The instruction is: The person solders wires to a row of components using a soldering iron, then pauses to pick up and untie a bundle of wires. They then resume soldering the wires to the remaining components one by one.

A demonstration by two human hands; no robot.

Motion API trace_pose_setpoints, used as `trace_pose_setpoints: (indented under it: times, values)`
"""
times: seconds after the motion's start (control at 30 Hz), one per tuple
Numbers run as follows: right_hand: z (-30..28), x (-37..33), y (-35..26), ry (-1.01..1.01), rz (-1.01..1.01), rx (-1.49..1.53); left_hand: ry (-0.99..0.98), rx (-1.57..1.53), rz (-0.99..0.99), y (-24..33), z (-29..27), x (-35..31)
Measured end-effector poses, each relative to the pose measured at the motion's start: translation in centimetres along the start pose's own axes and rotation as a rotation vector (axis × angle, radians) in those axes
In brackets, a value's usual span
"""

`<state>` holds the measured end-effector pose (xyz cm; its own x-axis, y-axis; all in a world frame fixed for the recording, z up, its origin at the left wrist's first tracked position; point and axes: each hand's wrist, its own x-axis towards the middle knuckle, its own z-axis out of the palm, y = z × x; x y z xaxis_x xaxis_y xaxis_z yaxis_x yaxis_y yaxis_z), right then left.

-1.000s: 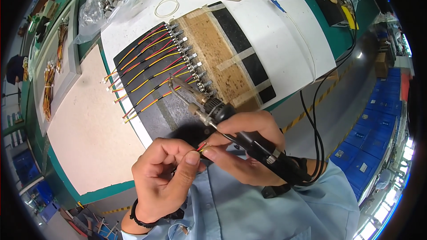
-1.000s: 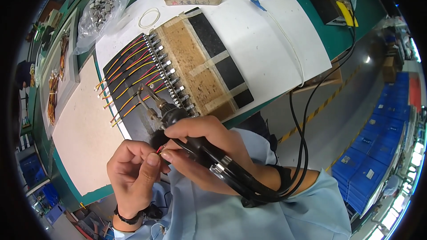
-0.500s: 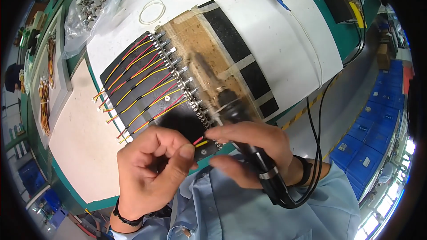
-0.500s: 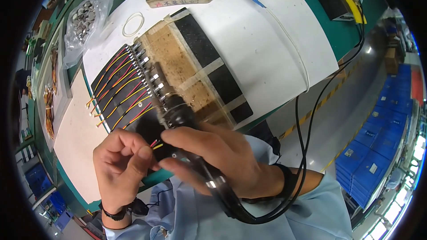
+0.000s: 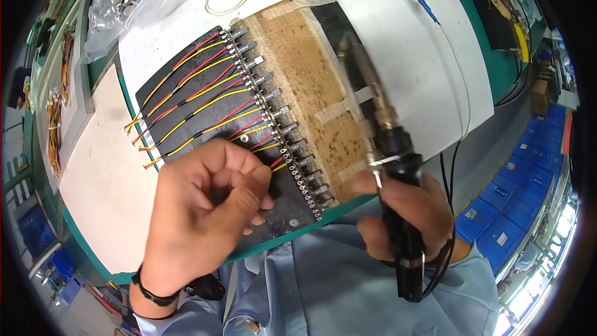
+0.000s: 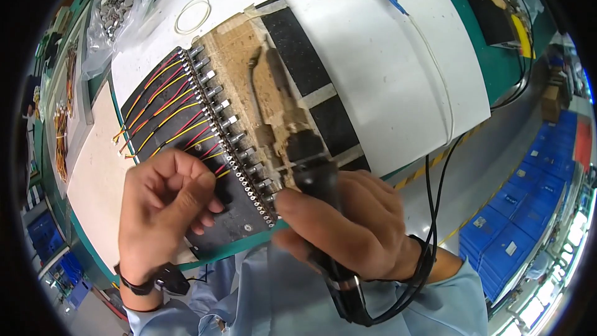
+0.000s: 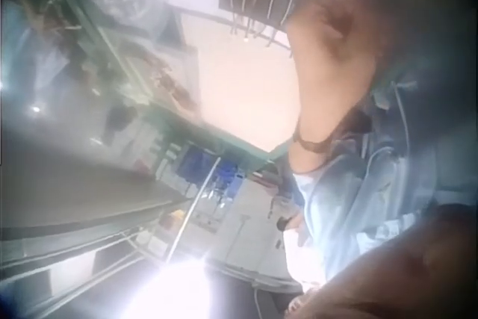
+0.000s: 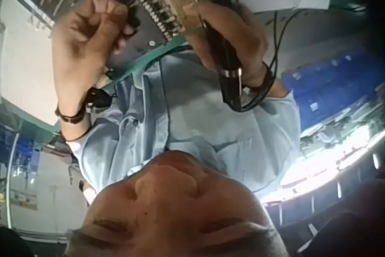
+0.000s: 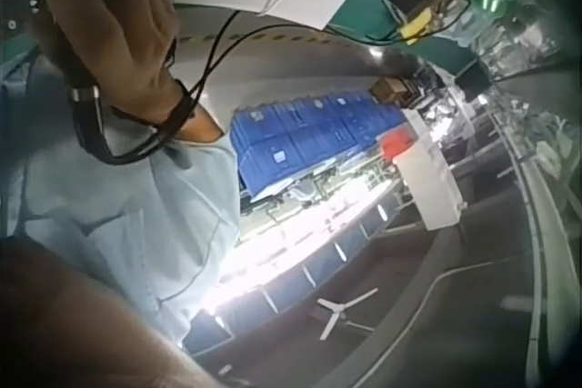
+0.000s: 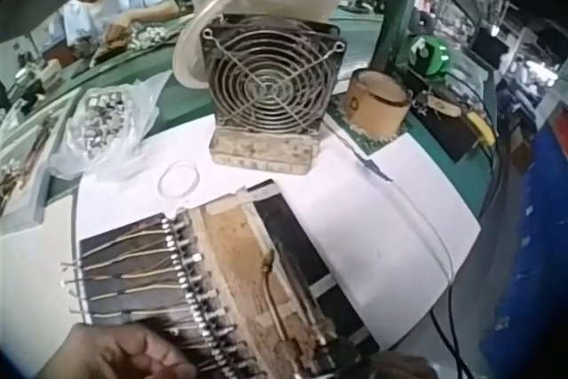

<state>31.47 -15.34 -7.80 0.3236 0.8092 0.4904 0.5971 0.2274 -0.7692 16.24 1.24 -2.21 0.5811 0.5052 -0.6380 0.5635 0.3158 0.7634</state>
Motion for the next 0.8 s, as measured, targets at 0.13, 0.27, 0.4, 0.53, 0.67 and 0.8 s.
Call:
trace_pose_setpoints:
  times: [0.13,0.27,0.4,0.53,0.67,0.8]
  values:
    - [-1.1,0.1,-0.5,0.006,0.043,-0.093,-0.032,-0.043,-0.126,0.5,-0.5,1.1]
    - [-1.0,-1.5,0.2,0.138,-0.060,-0.075,-0.075,-0.022,-0.183,1.3,-0.7,1.5]
    - [-0.9,-2.2,0.9,0.230,-0.135,-0.038,-0.085,-0.031,-0.223,1.3,-1.0,1.7]
    - [-1.7,-1.3,0.4,-0.057,-0.108,-0.030,-0.085,-0.041,-0.242,1.4,-0.9,1.9]
    - [-1.4,-1.2,0.7,-0.062,-0.109,0.005,-0.080,-0.058,-0.251,1.3,-0.9,1.9]
    - [-1.3,-1.1,0.6,-0.085,-0.096,0.019,-0.078,-0.072,-0.246,1.2,-0.9,1.9]
